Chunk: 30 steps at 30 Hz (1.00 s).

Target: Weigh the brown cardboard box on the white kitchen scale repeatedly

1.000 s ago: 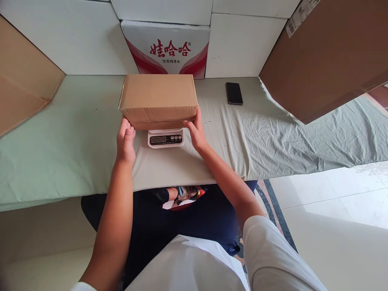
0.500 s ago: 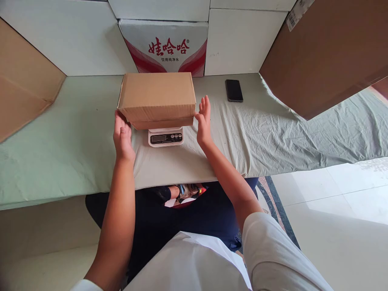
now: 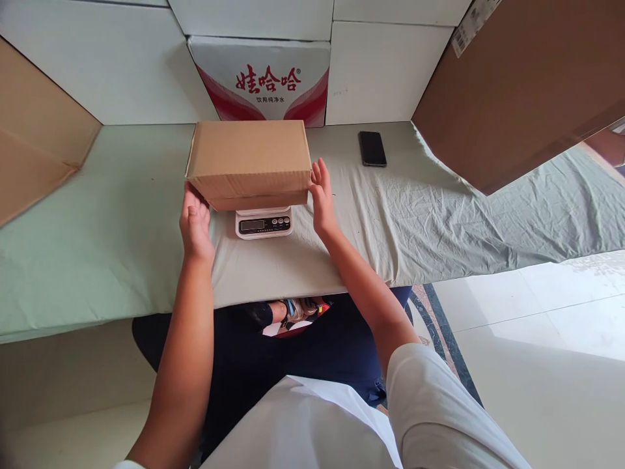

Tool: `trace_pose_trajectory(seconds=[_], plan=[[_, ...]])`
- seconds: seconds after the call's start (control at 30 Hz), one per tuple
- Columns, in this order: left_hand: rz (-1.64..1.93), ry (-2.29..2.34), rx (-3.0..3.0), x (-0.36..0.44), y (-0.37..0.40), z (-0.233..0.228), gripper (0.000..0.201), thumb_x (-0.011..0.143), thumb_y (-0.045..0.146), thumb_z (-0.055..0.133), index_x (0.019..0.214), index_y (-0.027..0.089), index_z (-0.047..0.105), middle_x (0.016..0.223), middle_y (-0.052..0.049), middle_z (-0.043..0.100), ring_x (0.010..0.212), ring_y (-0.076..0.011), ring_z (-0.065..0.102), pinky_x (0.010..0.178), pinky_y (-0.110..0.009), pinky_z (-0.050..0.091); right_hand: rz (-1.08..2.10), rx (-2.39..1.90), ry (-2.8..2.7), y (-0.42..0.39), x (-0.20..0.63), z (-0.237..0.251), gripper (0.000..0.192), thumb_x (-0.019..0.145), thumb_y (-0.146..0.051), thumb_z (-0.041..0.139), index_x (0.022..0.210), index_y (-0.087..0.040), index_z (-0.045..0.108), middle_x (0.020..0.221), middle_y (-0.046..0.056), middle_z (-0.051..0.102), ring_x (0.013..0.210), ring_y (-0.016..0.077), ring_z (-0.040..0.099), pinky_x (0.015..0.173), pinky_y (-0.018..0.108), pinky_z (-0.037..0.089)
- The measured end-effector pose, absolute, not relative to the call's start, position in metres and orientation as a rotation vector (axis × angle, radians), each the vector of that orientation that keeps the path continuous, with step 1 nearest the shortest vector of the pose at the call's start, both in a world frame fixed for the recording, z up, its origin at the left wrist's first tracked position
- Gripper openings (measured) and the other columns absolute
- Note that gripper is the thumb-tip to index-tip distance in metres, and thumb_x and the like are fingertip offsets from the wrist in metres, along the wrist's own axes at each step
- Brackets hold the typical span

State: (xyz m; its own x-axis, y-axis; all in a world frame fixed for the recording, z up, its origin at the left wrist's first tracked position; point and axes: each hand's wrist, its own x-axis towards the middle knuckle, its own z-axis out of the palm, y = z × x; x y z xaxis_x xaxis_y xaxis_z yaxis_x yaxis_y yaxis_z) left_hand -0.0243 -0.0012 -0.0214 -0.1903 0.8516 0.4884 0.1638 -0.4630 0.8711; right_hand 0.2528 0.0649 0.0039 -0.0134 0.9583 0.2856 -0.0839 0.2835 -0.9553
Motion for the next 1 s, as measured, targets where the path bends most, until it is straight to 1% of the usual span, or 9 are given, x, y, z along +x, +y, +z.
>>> trace_pose_trajectory(seconds=[0.13,0.23,0.3,0.4,0.47,0.57,0.7,0.9,1.0], plan=[[1.667,1.174,1.557,-0.022,-0.002,-0.018,0.080,0.094,0.078,0.037,0.163,0.037,0.033,0.174,-0.001,0.032,0.165,-0.0279,0.020,0.135,-0.046,0.021,1.026,-0.912,-1.351,0.062,0.249,0.004,0.088,0.084,-0.078,0.046,0.159,-0.038,0.025,0.169,0.002,0.038,0.158,0.0303,0.038,0.127,0.062,0.038],[1.674,1.160,1.513,-0.019,-0.005,-0.011,0.085,0.091,0.081,0.041,0.163,0.036,0.033,0.175,-0.001,0.031,0.165,-0.0288,0.019,0.135,-0.046,0.019,1.014,-0.890,-1.369,0.063,0.251,0.001,0.082,0.087,-0.075,0.045,0.159,-0.041,0.024,0.169,-0.001,0.037,0.159,0.0299,0.035,0.128,0.063,0.037],[1.682,1.160,1.465,-0.016,-0.008,-0.006,0.091,0.090,0.081,0.044,0.164,0.031,0.033,0.176,-0.005,0.029,0.165,-0.0292,0.020,0.135,-0.045,0.020,1.029,-0.861,-1.347,0.064,0.253,-0.001,0.078,0.089,-0.072,0.044,0.158,-0.043,0.024,0.169,-0.004,0.037,0.160,0.0293,0.034,0.129,0.064,0.034],[1.696,1.176,1.391,-0.013,-0.011,0.000,0.099,0.090,0.080,0.047,0.165,0.017,0.031,0.176,-0.014,0.023,0.164,-0.0297,0.022,0.134,-0.041,0.022,1.059,-0.817,-1.330,0.065,0.255,-0.002,0.076,0.089,-0.070,0.045,0.158,-0.044,0.026,0.168,-0.006,0.038,0.159,0.0294,0.035,0.131,0.063,0.033],[1.695,1.184,1.368,-0.011,-0.012,0.003,0.101,0.089,0.080,0.047,0.164,0.015,0.031,0.176,-0.015,0.021,0.164,-0.0287,0.023,0.133,-0.039,0.023,1.070,-0.804,-1.347,0.063,0.254,0.000,0.075,0.089,-0.069,0.046,0.157,-0.044,0.028,0.168,-0.006,0.039,0.159,0.0301,0.036,0.130,0.062,0.035],[1.676,1.190,1.372,-0.010,-0.013,0.004,0.099,0.089,0.081,0.046,0.164,0.017,0.033,0.176,-0.013,0.023,0.164,-0.0264,0.024,0.132,-0.036,0.024,1.055,-0.828,-1.396,0.058,0.252,0.005,0.072,0.091,-0.068,0.045,0.157,-0.043,0.030,0.167,-0.006,0.040,0.159,0.0304,0.036,0.130,0.062,0.036],[1.671,1.149,1.421,-0.011,-0.013,0.003,0.096,0.090,0.080,0.046,0.164,0.019,0.034,0.175,-0.011,0.028,0.164,-0.0278,0.025,0.133,-0.039,0.024,1.020,-0.861,-1.424,0.052,0.248,0.011,0.066,0.093,-0.066,0.045,0.153,-0.040,0.038,0.164,-0.006,0.044,0.160,0.0305,0.033,0.132,0.061,0.035],[1.633,1.214,1.405,-0.017,-0.011,-0.002,0.080,0.087,0.084,0.046,0.158,0.045,0.042,0.171,0.009,0.038,0.164,-0.0230,0.025,0.132,-0.035,0.026,1.035,-0.817,-1.379,0.047,0.244,0.018,0.057,0.093,-0.065,0.043,0.142,-0.035,0.049,0.155,-0.002,0.053,0.156,0.0303,0.039,0.132,0.056,0.036],[1.609,1.218,1.395,-0.015,-0.011,-0.001,0.081,0.085,0.086,0.046,0.157,0.048,0.042,0.169,0.011,0.040,0.164,-0.0234,0.023,0.133,-0.036,0.026,1.029,-0.800,-1.386,0.044,0.241,0.019,0.059,0.095,-0.068,0.040,0.142,-0.035,0.048,0.153,-0.001,0.053,0.155,0.0294,0.040,0.133,0.054,0.035]])
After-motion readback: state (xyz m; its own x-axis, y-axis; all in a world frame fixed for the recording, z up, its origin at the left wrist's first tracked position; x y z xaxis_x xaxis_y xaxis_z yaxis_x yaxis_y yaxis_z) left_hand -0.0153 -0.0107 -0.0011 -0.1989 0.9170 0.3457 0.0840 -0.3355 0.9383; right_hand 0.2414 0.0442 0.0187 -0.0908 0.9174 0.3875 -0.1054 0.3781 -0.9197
